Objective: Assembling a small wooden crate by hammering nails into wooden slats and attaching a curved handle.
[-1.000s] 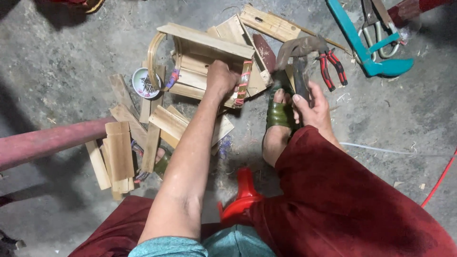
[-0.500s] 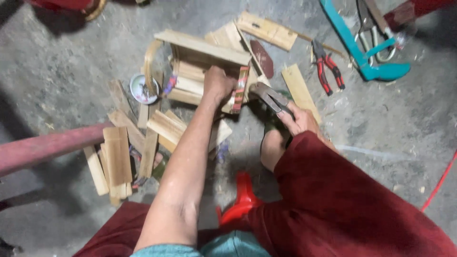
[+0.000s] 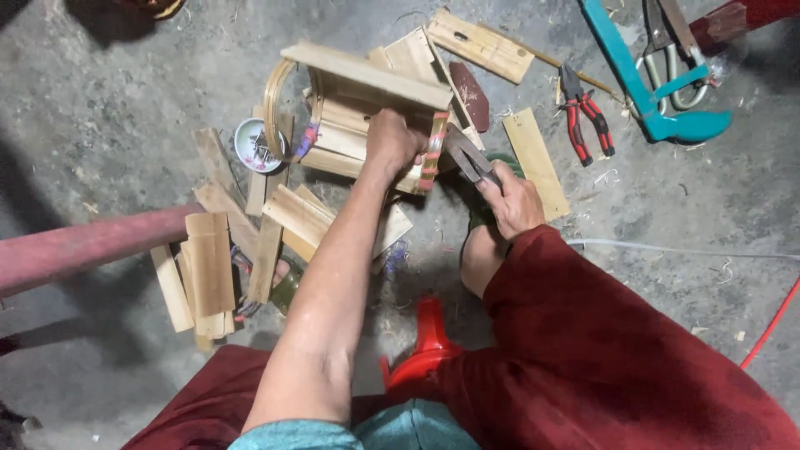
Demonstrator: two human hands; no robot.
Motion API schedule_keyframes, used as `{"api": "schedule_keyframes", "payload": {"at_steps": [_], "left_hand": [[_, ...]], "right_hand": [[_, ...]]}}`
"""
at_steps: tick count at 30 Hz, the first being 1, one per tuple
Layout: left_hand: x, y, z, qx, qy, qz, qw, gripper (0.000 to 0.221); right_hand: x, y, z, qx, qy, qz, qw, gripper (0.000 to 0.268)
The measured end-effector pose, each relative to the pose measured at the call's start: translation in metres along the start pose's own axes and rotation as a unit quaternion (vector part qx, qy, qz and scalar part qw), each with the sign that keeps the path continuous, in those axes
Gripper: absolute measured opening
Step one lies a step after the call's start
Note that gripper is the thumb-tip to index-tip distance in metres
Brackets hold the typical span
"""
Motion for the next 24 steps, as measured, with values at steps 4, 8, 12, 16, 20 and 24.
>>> {"api": "schedule_keyframes", "payload": {"at_steps": [4,8,12,16,20,24], "left_hand": [[-0.015,0.002,0.007,-0.023,0.006,0.002,1.000,0.005],[-0.008,-0.002,0.006,-0.018,0.000,-0.004,1.000,0.006],[-0.004,-0.002,0.002,-0.002,-0.002,0.003,1.000,0.006],[-0.010,-0.002,0.005,-0.037,0.010,-0.004,0.999,0.006],[-0.016,0.000,0.010,-0.001,0.006,-0.001,1.000,0.007],[0.002,0.000,0.006,0.021,0.003,0.006,1.000,0.011]], "right_hand": [[-0.013,0.006,-0.005,0.022,-0.012,0.020,0.999,0.030],[-0.007,0.001,-0.010,0.021,0.000,0.026,0.999,0.034],[-0.010,0.012,-0.032,0.042,-0.025,0.022,0.999,0.035],[-0.014,0.006,-0.013,0.031,0.003,0.067,0.997,0.044],[-0.003,0.006,-0.029,-0.001,0.002,0.016,1.000,0.039],[-0.007,0.032,-0.055,0.066,-0.001,0.072,0.995,0.039]]}}
Point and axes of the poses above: each hand's wrist, its own x-axis towards the middle knuckle, its own y-axis out of the back of the hand, z = x × y, the point moved 9 cm from there along x, towards the middle knuckle, and after that the axes turned 15 degrees about -z, right-handed, at the moved point
